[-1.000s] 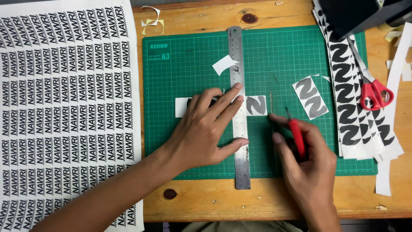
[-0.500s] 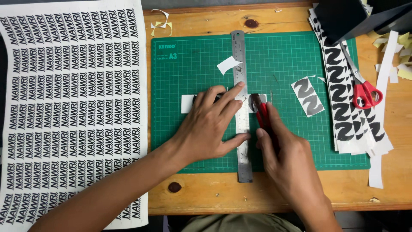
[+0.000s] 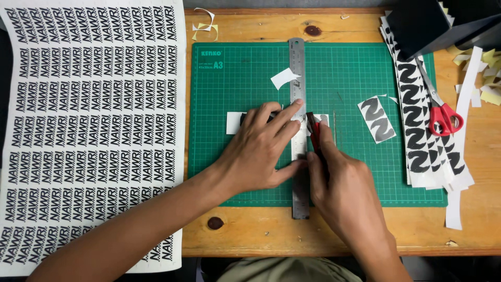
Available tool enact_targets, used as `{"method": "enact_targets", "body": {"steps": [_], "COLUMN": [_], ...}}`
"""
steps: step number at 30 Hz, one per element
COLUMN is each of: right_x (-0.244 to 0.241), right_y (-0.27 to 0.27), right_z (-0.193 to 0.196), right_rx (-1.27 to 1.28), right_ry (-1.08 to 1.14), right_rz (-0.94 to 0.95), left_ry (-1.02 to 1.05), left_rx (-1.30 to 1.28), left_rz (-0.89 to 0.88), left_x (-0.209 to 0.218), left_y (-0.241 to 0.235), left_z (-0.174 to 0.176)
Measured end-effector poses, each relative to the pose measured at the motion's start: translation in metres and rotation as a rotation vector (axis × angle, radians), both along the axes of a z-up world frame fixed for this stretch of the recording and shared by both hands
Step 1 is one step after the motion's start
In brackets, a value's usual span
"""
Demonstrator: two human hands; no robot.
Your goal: The person uses a metal ruler and a red utility knife to cut a strip of black-and-white patterned stickers on a green cutting mat. They align the ruler and make several straight cuts to separate the strip into smaller pieces, then gather the cut pieces at the end.
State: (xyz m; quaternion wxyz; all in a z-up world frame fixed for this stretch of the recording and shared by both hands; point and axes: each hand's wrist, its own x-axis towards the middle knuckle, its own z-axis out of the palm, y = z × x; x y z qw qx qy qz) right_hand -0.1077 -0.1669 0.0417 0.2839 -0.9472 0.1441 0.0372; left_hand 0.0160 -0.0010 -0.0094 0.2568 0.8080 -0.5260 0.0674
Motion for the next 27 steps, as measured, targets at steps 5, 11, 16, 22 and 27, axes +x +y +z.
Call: {"method": "enact_targets", "body": {"steps": [5,11,16,22,27], "right_x": [0.007,-0.012,-0.04,-0.04,-0.036], "right_y": [0.001,0.007,0.011,0.005,0.004], "right_z": [0.014,0.019,0.003,0.009,0.009], "right_rx": [-0.001,-0.024,-0.066,0.093,0.033], "right_ry": [0.104,0.151,0.123,0.127,-0.025], "right_rz": [-0.029,-0.016,-0.027,-0.131,-0.114], "left_ry": [0.0,-0.021,-0.018,-0.028,-0.008], "left_rx": [-0.003,0.005,-0.006,-0.014,-0.001], "left_rz": [0.005,0.019,0.015,0.028,0.023], "left_x": [0.0,-0.001,-0.001,-0.001,-0.002], "left_y": [-0.001,-0.002,-0.003,-0.002,-0.001], "left_z": [-0.004,-0.005,-0.005,-0.004,-0.003]}}
